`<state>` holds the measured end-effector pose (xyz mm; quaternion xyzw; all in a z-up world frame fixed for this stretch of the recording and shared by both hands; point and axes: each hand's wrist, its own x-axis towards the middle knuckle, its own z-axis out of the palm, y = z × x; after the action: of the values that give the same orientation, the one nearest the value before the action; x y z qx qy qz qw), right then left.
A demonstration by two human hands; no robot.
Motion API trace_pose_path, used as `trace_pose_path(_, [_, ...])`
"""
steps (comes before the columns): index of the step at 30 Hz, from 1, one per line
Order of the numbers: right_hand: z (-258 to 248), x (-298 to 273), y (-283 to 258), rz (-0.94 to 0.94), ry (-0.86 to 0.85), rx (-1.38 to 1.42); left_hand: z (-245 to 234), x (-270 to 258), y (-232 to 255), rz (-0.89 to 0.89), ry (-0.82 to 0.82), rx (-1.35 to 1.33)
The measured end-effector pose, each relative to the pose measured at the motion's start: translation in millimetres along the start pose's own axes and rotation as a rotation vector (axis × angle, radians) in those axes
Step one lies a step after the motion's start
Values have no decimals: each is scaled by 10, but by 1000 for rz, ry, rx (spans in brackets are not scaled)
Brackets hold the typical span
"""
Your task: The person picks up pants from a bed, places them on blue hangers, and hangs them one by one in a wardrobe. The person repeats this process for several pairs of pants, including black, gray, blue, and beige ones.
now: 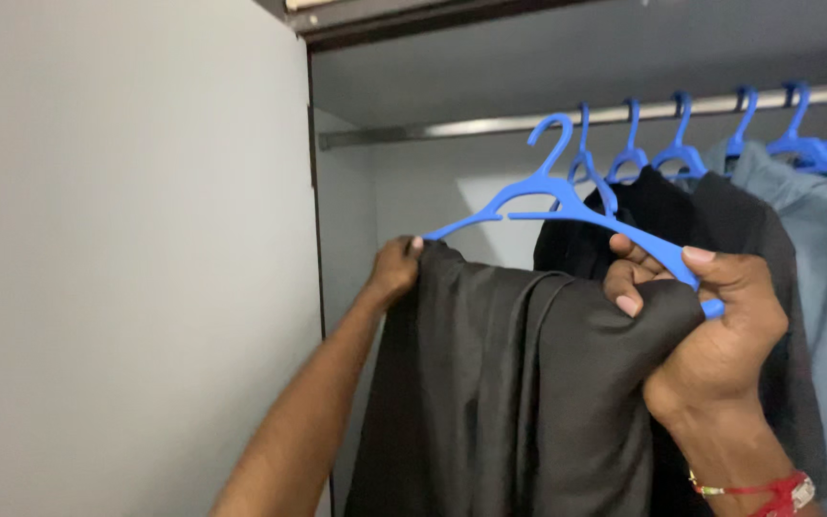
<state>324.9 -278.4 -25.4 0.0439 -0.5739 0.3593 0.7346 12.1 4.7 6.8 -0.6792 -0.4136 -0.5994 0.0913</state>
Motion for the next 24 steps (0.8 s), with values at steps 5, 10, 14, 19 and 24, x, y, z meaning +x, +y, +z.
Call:
trace_pose_path(5, [250,196,108,5,17,-157,-34,3,367,5,-105,52])
trace_pose_path(10, [442,427,324,29,92,-340,-228,67,840,43,-258,107])
trace_pose_path(14, [500,700,519,47,133,-420,-348,286,1116,164,-255,191])
trace_pose_path(19, [535,1098,749,42,162,-405,-410,760,1238,264,-192,337])
trace_pose_path(24, [535,1430,814,76,189,-580,-247,1269,1173,375,-118,478])
